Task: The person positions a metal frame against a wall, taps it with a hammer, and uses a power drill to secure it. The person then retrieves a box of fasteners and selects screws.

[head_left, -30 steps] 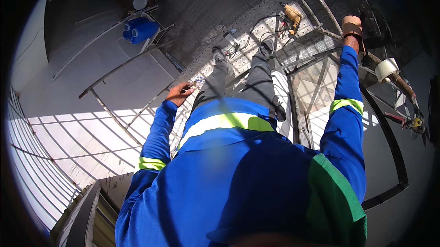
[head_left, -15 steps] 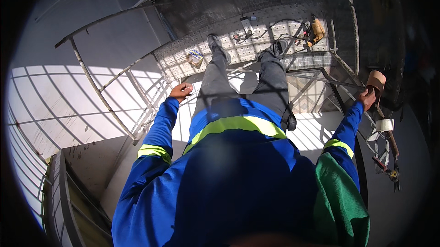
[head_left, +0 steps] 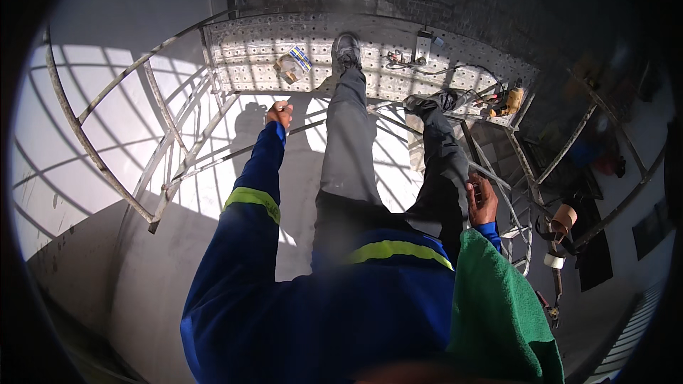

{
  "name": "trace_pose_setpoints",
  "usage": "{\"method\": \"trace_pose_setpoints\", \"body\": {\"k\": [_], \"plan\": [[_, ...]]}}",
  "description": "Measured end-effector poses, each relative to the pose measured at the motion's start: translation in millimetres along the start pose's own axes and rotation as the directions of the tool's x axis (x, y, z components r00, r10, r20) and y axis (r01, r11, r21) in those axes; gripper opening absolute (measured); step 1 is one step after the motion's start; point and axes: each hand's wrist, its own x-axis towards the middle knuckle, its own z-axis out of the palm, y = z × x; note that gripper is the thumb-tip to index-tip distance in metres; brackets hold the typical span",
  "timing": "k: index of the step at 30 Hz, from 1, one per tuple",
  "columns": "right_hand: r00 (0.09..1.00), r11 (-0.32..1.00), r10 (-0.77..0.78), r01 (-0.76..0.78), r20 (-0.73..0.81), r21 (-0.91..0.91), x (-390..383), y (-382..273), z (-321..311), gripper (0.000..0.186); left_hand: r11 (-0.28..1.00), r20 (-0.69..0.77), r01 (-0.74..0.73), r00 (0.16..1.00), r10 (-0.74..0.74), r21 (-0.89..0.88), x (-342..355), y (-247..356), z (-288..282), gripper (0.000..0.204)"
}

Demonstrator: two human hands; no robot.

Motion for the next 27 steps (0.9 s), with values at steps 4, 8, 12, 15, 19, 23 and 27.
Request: {"method": "trace_pose_setpoints", "body": {"k": [4, 8, 12, 15, 19, 23, 27], "plan": [[0.999, 0.989, 0.038, -0.036, 0.008, -0.146, 41, -61, 34, 0.022, 0.987, -0.094, -0.032, 0.995, 0.047, 0.158, 116, -52, 11, 0.042], [0.987, 0.968, 0.141, -0.121, 0.074, -0.221, 72, -89, 60, 0.023, 0.962, -0.197, -0.024, 0.977, 0.08, 0.273, 213, -93, 26, 0.05], [0.972, 0.942, 0.201, -0.159, 0.119, -0.294, 102, -104, 88, 0.024, 0.939, -0.217, 0.106, 0.975, -0.035, 0.326, 284, -121, 49, 0.055], [0.971, 0.947, 0.158, -0.097, 0.181, -0.306, 122, -116, 102, 0.026, 0.967, -0.26, -0.015, 0.962, 0.084, 0.256, 324, -132, 74, 0.064], [0.942, 0.939, 0.244, -0.17, 0.231, -0.299, 140, -126, 111, 0.029, 0.956, -0.291, 0.004, 0.953, 0.086, 0.295, 354, -131, 87, 0.06], [0.949, 0.95, 0.211, -0.142, 0.233, -0.279, 144, -117, 117, 0.029, 0.924, -0.25, -0.053, 0.955, 0.158, 0.379, 330, -103, 78, 0.044], [0.96, 0.993, 0.061, -0.029, 0.275, -0.119, 147, -96, 132, 0.027, 0.943, -0.16, -0.275, 0.939, 0.305, 0.189, 235, -35, 75, 0.04]]}}
